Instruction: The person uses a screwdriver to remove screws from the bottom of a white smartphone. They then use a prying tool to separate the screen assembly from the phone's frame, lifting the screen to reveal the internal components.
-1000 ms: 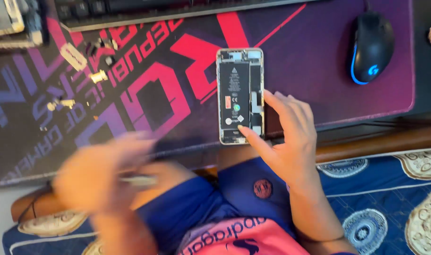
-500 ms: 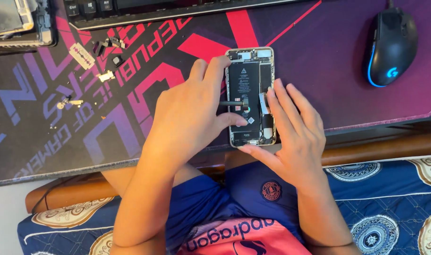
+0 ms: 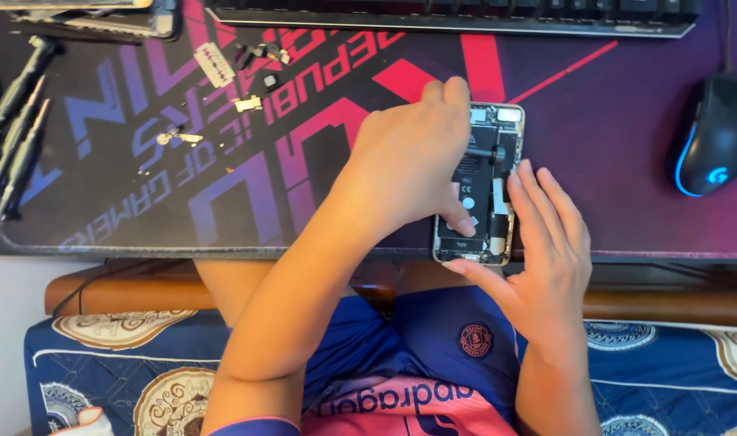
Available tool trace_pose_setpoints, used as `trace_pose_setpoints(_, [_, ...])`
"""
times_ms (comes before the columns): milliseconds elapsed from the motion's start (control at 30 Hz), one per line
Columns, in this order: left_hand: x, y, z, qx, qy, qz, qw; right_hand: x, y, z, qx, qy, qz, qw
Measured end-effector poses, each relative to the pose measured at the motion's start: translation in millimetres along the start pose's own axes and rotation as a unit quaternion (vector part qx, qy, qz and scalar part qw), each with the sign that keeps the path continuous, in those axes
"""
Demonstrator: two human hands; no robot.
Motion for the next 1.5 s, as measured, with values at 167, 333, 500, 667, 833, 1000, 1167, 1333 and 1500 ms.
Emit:
trace_pose_setpoints(167, [3.7,-2.7,-2.9,0.007,0.0,-0.002,1.0,-2.3,0.7,-2.1,0.02,0.001,-0.011,1.0])
trace_pose_setpoints(333, [-20.0,21.0,5.5,-0.1,-0.014,0.023,0.995,-3.5,3.6,-5.9,0.018,0.017,0.003,1.0])
trace_pose_setpoints(500, [-61.7,42.0,21.6,-0.253,-0.037,0.099,0.962,-8.7,2.5,-4.3,0.002,0.008,0.028,1.0])
trace_pose_setpoints(667, [-156.2,122.1,-13.5,-0.208,-0.172,0.389,0.881,-6.1,7.0,-13.8,0.001,0.018,0.027,0.999])
trace_pose_setpoints(833, [-195.2,167.5,-147.6,0.114,-0.03,0.536,0.836,-10.6,3.8,-12.3,-0.022,0.026,0.025,0.999])
trace_pose_setpoints(1000, [-234.1,180.7,-171.0,0.101,0.006,0.533,0.84,-9.8,1.9,-21.5,-0.043,0.052,0.026,0.997])
trace_pose_setpoints(1167, [-256.2,181.3,-191.5,0.073,0.034,0.52,0.85,-13.8,-2.6,-19.2,-0.042,0.06,0.025,0.997])
trace_pose_setpoints(1333, [-287.3,179.8,-205.6,0.059,0.073,0.502,0.86,-15.9,-7.4,-20.8,-0.07,0.079,0.024,0.994])
trace_pose_setpoints(1500, [-303.8,167.4,-211.5,0.052,0.092,0.492,0.864,-3.3,-6.1,-41.3,-0.002,0.067,0.002,0.998])
Point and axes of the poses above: each hand's wrist, its own x-axis towards the middle knuckle, its own y-axis out of the back of the hand, z = x × y, the point moved 10 cm from there along x, towards the middle knuckle, and after that the axes turned 6 degrees about -x, right-handed, at the moved point
